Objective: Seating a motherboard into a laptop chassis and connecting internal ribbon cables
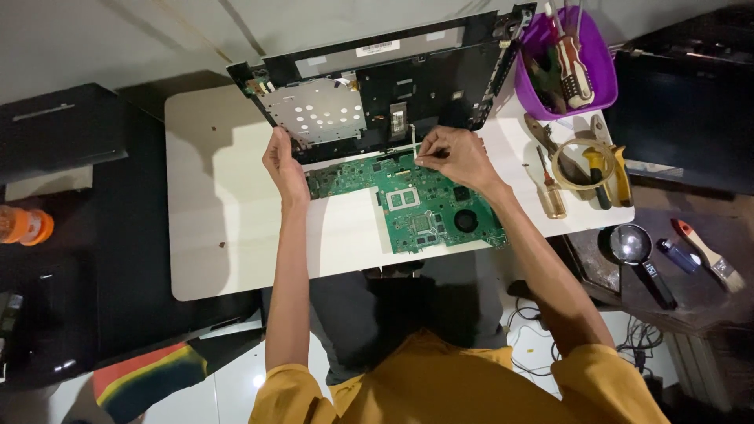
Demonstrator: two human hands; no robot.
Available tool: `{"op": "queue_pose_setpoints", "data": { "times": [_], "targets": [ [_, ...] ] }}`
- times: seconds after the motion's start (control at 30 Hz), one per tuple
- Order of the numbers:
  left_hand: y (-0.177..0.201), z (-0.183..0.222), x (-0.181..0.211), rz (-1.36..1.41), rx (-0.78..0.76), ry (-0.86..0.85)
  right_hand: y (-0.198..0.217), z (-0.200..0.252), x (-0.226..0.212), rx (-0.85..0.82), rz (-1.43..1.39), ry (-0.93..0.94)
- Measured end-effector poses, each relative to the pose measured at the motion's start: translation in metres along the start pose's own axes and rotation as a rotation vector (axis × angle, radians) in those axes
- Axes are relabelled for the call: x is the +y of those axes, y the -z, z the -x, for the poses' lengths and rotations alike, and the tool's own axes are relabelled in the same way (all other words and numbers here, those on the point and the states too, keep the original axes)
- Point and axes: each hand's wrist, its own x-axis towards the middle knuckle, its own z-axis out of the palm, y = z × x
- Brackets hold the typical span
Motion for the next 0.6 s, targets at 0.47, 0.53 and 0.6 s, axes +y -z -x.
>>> {"op": "queue_pose_setpoints", "data": {
  "times": [0.47, 0.53, 0.6],
  "targets": [
    [-0.005, 0.005, 0.018, -0.017, -0.009, -0.032, 0.003, 0.002, -0.012, 0.019, 0.039, 0.075],
    [-0.008, 0.009, 0.028, -0.013, -0.011, -0.026, 0.002, 0.004, -0.012, 0.021, 0.066, 0.084],
    [-0.009, 0.01, 0.032, -0.01, -0.012, -0.021, 0.001, 0.005, -0.01, 0.022, 0.092, 0.092]
  ]
}}
